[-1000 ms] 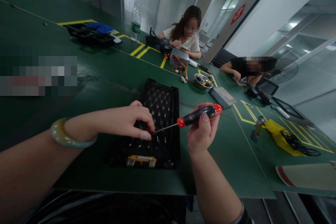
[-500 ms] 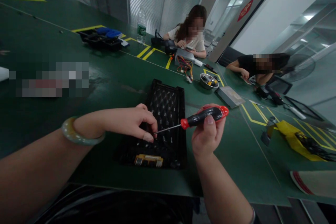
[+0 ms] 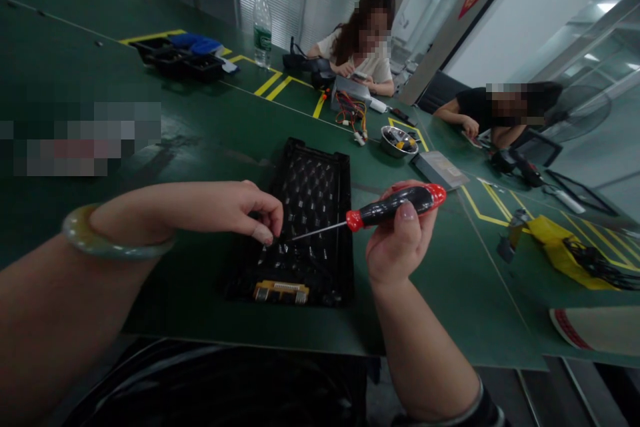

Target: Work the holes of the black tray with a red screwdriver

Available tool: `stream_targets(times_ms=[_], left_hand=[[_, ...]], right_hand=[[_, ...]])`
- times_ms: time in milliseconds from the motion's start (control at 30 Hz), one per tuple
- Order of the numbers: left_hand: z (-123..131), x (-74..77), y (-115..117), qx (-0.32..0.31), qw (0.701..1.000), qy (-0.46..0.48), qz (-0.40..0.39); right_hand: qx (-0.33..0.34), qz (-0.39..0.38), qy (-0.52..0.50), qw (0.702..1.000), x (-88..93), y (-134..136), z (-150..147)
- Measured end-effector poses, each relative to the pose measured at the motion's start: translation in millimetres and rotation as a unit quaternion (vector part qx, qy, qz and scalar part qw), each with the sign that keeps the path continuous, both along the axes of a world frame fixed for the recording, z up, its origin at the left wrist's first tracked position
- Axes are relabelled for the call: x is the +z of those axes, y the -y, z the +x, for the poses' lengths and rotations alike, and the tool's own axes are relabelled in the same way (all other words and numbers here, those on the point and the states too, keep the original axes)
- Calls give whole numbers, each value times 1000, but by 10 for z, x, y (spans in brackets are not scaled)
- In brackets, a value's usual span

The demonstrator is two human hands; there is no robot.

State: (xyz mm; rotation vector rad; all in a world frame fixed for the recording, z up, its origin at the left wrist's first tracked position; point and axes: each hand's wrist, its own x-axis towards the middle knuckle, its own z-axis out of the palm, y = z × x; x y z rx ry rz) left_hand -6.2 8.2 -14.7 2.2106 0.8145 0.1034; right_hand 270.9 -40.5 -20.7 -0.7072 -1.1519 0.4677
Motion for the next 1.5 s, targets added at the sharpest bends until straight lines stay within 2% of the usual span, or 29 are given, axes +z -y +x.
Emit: stream_targets(times_ms=[233,500,700,867,1200,1500], left_hand=[[17,-80,150,-91,995,-15,29],[109,-194,250,-71,994,-52,62],[155,-141,312,-45,992,-76,87],[168,-143,319,-30,992,-92,82],[167,-216,318,-34,992,-73,99],[76,-160,301,-42,990,-38,126]], right_hand=[[5,-12,41,999,-11,30,-24],[28,4,39,999,-19,32,-35],[12,-11,65,998,-26,32,-28],[29,1,53,998,-34,46,-35],[56,-4,21,998,-29,66,-45],[35,6,66,997,-3,114,-80]])
